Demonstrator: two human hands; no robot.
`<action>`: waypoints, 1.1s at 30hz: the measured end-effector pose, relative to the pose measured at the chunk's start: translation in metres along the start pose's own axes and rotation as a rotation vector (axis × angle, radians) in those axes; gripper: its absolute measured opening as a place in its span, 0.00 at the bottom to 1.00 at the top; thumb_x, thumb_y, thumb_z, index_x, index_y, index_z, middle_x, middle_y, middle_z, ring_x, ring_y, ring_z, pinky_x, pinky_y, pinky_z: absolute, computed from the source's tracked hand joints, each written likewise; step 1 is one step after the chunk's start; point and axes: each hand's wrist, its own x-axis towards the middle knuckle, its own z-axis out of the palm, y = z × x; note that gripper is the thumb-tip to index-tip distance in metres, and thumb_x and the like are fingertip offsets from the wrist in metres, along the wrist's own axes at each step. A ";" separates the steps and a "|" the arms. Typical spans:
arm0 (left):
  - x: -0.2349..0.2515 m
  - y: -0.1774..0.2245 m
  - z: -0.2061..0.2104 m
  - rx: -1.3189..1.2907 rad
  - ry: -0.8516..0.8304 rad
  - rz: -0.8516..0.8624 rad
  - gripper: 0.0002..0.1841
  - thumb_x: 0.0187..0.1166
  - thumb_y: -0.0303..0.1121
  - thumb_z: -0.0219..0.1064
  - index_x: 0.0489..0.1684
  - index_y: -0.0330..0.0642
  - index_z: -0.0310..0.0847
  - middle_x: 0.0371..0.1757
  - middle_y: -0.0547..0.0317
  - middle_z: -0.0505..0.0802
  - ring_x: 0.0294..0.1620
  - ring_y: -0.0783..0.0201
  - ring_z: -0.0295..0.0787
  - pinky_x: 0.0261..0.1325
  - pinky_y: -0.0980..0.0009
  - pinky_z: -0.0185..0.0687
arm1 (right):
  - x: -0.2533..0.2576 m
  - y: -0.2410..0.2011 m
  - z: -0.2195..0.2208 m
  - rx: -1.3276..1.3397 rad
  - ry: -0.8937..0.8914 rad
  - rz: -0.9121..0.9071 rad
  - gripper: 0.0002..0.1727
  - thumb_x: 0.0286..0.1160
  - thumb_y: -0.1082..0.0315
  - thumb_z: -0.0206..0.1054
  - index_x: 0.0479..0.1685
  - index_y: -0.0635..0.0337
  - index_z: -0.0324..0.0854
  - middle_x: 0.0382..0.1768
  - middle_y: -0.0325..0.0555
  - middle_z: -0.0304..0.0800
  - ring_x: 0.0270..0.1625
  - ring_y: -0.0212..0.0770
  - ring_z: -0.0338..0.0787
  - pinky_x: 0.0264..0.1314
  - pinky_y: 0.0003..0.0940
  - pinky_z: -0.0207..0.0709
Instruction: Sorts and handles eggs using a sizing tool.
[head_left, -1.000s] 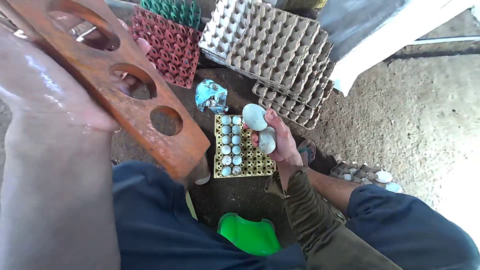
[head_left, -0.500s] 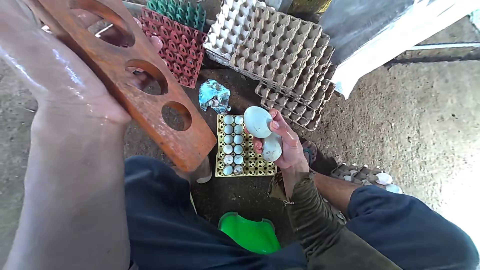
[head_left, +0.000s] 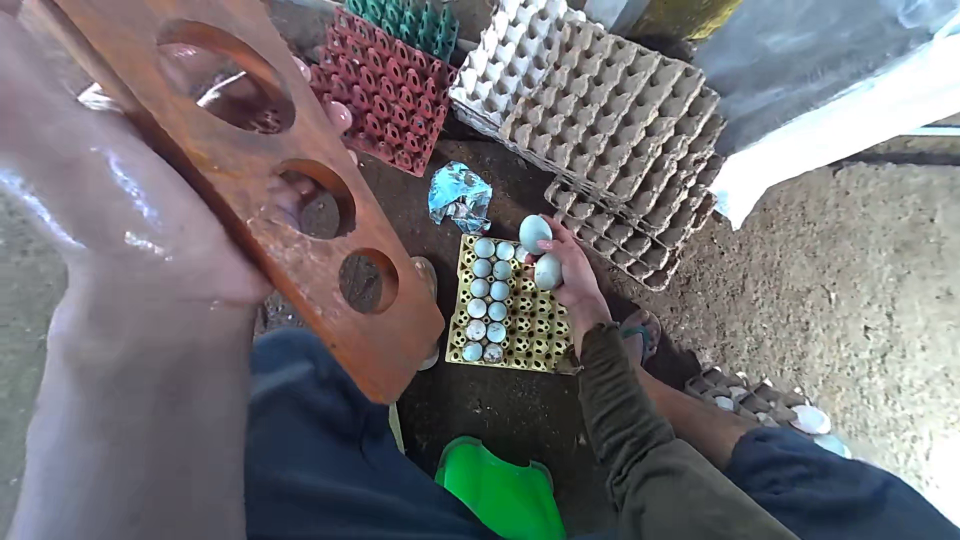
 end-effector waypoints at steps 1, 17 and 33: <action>0.002 0.000 -0.004 -0.022 0.010 -0.011 0.36 0.90 0.59 0.17 0.59 0.53 0.74 0.61 0.52 0.89 0.59 0.50 0.90 0.53 0.55 0.92 | 0.023 0.009 -0.005 -0.082 0.098 0.026 0.25 0.83 0.69 0.60 0.80 0.48 0.71 0.48 0.48 0.86 0.32 0.39 0.87 0.32 0.35 0.85; -0.012 -0.029 -0.036 -0.283 -0.181 0.019 0.22 0.92 0.44 0.44 0.77 0.44 0.67 0.81 0.43 0.74 0.77 0.40 0.77 0.70 0.47 0.85 | 0.189 0.067 -0.022 -1.432 0.166 -0.124 0.30 0.75 0.60 0.74 0.77 0.47 0.73 0.81 0.68 0.66 0.60 0.77 0.85 0.46 0.77 0.78; -0.074 -0.012 0.025 -0.140 -0.254 -0.131 0.18 0.69 0.34 0.52 0.51 0.52 0.86 0.43 0.66 0.93 0.37 0.75 0.89 0.35 0.76 0.87 | -0.040 -0.054 0.065 0.238 -0.810 -0.164 0.30 0.68 0.41 0.73 0.64 0.49 0.77 0.50 0.54 0.94 0.33 0.38 0.92 0.30 0.27 0.84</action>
